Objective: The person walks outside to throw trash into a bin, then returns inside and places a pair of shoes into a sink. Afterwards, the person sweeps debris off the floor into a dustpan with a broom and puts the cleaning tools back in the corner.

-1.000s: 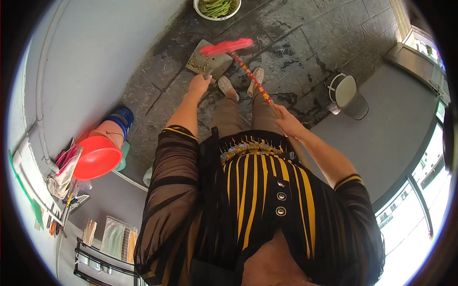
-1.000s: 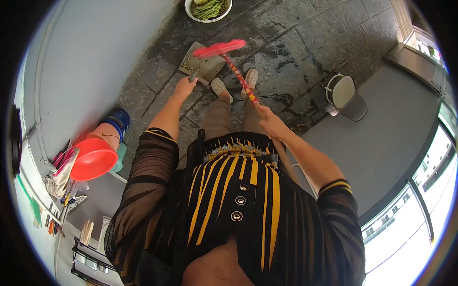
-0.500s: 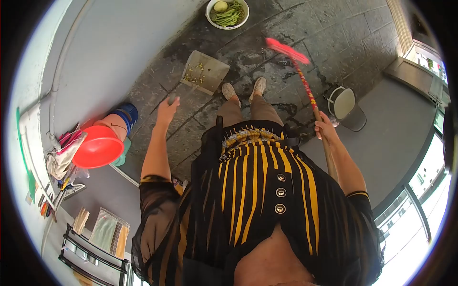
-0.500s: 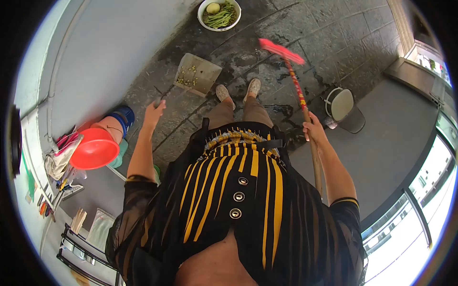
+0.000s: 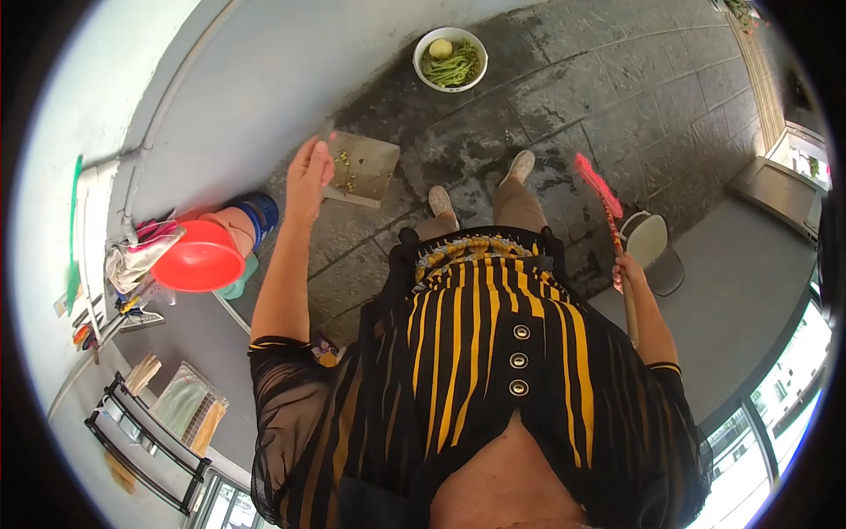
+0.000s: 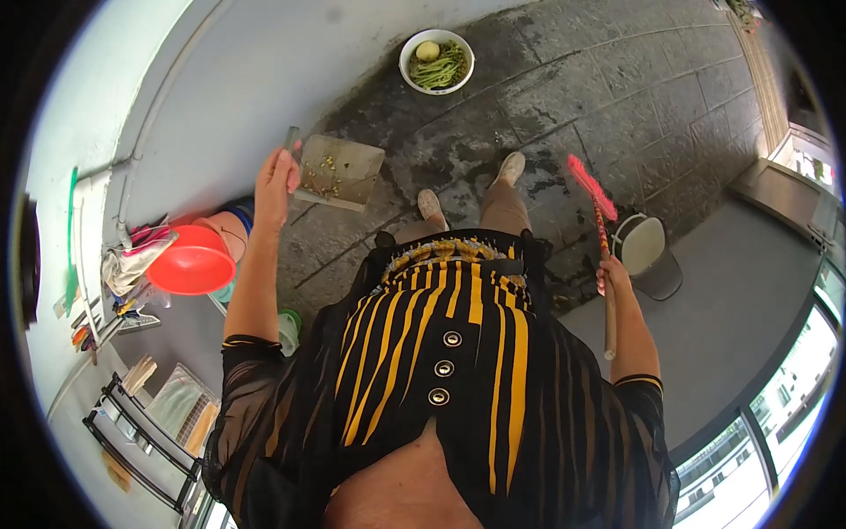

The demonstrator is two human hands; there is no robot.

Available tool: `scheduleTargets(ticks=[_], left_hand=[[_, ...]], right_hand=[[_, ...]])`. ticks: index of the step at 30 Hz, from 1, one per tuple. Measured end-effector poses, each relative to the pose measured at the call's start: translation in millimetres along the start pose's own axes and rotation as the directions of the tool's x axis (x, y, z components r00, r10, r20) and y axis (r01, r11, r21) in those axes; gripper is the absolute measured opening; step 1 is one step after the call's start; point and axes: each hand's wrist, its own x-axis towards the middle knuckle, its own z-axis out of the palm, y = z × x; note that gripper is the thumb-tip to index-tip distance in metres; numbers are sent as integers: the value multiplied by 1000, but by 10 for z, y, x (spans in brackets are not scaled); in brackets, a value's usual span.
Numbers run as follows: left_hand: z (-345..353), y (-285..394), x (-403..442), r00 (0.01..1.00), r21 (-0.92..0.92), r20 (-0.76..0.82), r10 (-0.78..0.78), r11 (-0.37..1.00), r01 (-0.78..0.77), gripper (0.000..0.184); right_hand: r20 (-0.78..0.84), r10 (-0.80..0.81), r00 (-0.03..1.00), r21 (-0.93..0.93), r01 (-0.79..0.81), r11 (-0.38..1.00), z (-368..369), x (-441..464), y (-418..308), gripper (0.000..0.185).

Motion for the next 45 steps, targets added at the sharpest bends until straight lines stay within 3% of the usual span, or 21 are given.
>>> scheduleTargets(ticks=[3,4,7,10,16,19,27,29,32,34,36,37,39,40,42,43,45], left_hand=[[233,420,312,997,71,-73,19,997,-14,36],[321,528,442,997,81,-76,28,996,-21,36],[651,847,922,995,140,-80,58,989,-46,35],[986,1093,1375,990,186,-121,68,982,-44,35],[1656,1252,2047,986,114,-163,21,993,-2,33],[1983,1148,2203,973,105,-220,69,993,-47,31],[2376,937,2611,948,-63,-314,49,995,-72,34],[2482,1217,2771,929,2,-346,130,990,-138,37],[2422,1315,3011,942,86,-299,154,987,-134,38],[2424,1054,3256,901,278,-413,132,961,-14,37],[2562,1044,3337,923,73,-383,16,997,13,37],[2596,1041,3377,924,68,-381,1,997,27,37],[2646,1094,3476,931,171,-361,55,985,8,36],[2683,1209,3518,925,171,-375,55,985,11,36],[2732,1422,3524,941,153,-337,44,988,9,35],[2726,1429,3557,929,286,-357,94,958,13,34],[2722,1166,3595,924,308,-377,59,949,65,34]], right_hand=[[34,-24,999,-257,32,966,-335,113,-158,27],[46,-27,999,-253,37,967,-434,161,-207,27],[1,-12,1000,-306,12,952,-682,247,-455,62],[77,4,997,-238,15,971,-1062,508,-625,65],[111,35,993,-330,4,944,-1578,852,-1059,61],[55,46,997,-502,-12,865,-1377,531,-1503,62],[53,5,999,-565,26,824,-1278,519,-2130,59],[128,-11,992,-473,71,878,-1126,463,-2322,59],[130,50,990,-562,32,826,-1107,535,-2612,60],[151,-25,988,-469,94,878,-1029,560,-2770,58],[39,42,998,-655,-6,755,-923,473,-3014,57],[29,52,998,-658,-20,753,-1048,587,-2983,57],[162,5,987,-787,126,604,-1403,1032,-3004,58],[169,7,986,-794,132,594,-1421,1093,-3152,58],[160,51,986,-725,82,684,-1401,1070,-3269,58],[148,71,986,-687,52,725,-1424,1027,-3348,58],[120,102,988,-616,-6,787,-1491,883,-3611,58]])
